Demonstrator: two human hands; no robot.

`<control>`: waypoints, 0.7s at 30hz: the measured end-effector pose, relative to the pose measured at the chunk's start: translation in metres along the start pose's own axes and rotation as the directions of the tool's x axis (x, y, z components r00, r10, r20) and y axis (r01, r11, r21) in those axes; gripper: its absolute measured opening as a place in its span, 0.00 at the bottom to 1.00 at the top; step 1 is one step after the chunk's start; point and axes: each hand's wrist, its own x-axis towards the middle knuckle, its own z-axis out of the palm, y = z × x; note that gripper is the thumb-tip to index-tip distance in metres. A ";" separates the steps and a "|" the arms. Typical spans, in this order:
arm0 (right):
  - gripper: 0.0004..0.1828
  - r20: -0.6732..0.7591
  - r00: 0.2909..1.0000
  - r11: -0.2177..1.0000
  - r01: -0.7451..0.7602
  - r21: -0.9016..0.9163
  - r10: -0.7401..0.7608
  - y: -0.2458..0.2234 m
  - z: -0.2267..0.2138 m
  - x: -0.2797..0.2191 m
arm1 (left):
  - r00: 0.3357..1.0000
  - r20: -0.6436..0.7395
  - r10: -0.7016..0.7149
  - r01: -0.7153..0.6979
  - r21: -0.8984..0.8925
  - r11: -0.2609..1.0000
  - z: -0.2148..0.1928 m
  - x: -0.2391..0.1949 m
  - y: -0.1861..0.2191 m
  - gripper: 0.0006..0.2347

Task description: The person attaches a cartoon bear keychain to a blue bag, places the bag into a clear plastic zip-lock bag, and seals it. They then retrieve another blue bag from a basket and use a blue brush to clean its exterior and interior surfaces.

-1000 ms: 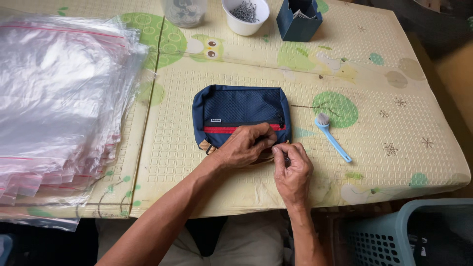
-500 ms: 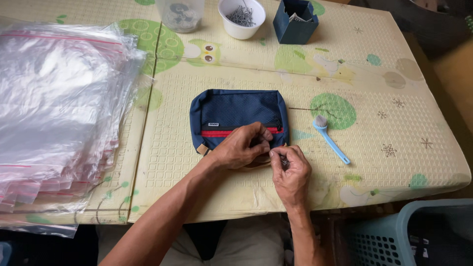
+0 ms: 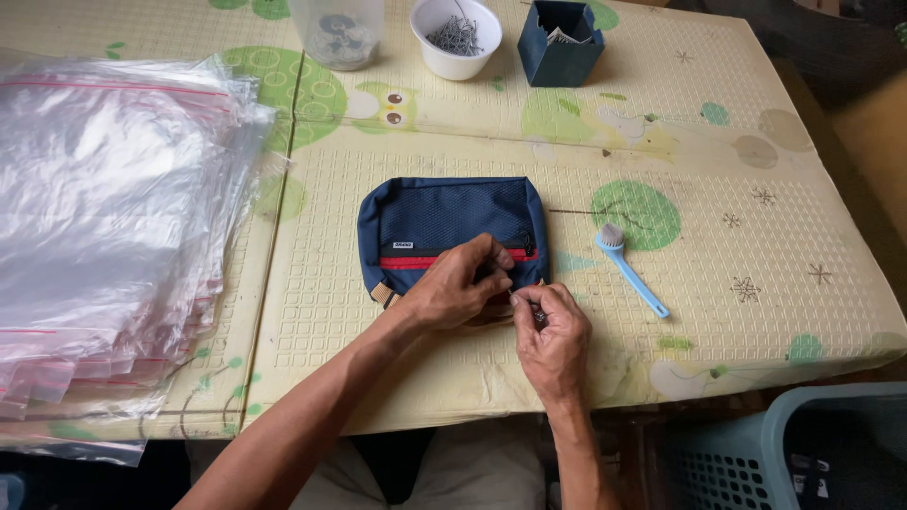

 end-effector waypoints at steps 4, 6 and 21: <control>0.02 0.016 1.000 1.000 -0.001 -0.008 0.001 -0.007 -0.004 0.003 | 0.996 -0.084 -0.039 0.050 0.134 0.990 -0.012 -0.001 0.019 0.08; 0.05 0.061 0.997 0.998 0.048 -0.037 -0.046 -0.013 -0.006 0.006 | 0.970 -0.122 0.210 -0.164 0.309 0.937 -0.029 -0.001 0.040 0.03; 0.04 -0.038 0.999 0.992 -0.021 -0.121 0.017 0.050 0.020 -0.011 | 0.860 -0.496 -0.122 0.491 0.734 0.469 -0.317 0.246 0.029 0.12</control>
